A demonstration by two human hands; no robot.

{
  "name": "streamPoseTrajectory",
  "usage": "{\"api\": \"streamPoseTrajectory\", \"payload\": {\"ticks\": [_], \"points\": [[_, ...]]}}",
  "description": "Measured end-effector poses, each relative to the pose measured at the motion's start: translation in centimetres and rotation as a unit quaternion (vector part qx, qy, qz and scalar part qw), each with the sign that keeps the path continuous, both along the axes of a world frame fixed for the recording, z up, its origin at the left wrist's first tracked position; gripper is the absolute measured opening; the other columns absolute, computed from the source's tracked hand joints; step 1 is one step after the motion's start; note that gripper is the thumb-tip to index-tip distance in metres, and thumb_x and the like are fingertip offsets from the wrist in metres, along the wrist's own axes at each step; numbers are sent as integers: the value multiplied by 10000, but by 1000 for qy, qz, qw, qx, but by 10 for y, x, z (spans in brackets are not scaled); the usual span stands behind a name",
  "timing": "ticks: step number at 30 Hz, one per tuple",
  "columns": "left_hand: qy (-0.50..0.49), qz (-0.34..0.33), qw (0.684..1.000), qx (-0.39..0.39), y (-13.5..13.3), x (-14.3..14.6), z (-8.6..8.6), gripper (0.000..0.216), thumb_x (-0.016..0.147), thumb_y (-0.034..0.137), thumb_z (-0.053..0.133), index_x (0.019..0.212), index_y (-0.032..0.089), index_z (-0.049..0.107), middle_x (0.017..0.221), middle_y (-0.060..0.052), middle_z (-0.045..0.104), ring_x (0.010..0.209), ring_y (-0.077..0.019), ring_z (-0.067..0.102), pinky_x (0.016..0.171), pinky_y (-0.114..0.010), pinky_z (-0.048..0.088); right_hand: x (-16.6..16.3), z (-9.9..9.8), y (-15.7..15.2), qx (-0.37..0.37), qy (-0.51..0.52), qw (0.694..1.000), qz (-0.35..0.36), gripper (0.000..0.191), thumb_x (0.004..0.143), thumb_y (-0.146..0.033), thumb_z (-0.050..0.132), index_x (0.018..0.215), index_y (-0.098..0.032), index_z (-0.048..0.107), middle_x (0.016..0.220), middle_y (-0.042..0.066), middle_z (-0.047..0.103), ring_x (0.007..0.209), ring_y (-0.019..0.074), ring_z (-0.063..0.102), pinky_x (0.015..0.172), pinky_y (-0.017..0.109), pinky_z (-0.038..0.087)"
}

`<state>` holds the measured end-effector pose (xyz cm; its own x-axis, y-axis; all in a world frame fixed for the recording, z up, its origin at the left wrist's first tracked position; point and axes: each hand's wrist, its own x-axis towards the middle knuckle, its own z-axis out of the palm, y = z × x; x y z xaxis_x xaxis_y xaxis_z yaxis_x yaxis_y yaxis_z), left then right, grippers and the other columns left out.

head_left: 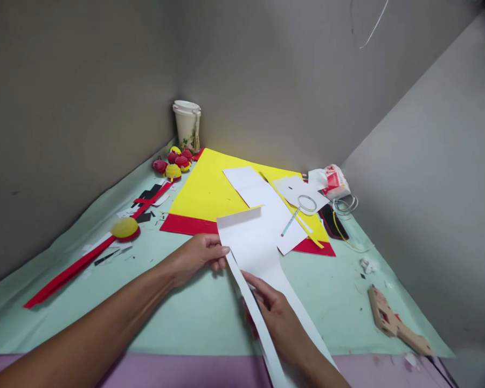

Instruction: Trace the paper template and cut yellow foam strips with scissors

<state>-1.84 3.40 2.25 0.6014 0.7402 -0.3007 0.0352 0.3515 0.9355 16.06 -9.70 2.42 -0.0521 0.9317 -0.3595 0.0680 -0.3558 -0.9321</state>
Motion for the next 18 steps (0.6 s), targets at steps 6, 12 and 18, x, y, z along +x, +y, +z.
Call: {"api": "streamPoseTrajectory", "payload": {"ticks": [6, 12, 18], "points": [[-27, 13, 1000, -8, 1, -1, 0, 261, 747, 324, 701, 929, 138, 678, 751, -39, 650, 667, -137, 561, 600, -259, 421, 1, -1, -1, -7, -2, 1000, 1, 516, 863, -422, 592, 1338, -226, 546, 604, -60, 429, 514, 92, 355, 496, 225, 297], [-16, 36, 999, -5, 2, 0, -1, 210, 754, 299, 692, 866, 122, 675, 684, -28, 631, 616, -123, 536, 596, -255, 410, 1, 0, 0, -18, -5, 1000, 3, 506, 865, -475, 585, 1315, -244, 561, 605, -55, 442, 516, 96, 362, 496, 223, 307], [-4, 23, 1000, -4, 2, 0, -2, 175, 769, 304, 687, 804, 133, 683, 668, -21, 628, 607, -110, 527, 610, -251, 418, 0, 1, 2, -9, -17, 1000, 1, 481, 877, -467, 572, 1311, -259, 562, 601, -55, 431, 524, 102, 368, 498, 224, 310]]}}
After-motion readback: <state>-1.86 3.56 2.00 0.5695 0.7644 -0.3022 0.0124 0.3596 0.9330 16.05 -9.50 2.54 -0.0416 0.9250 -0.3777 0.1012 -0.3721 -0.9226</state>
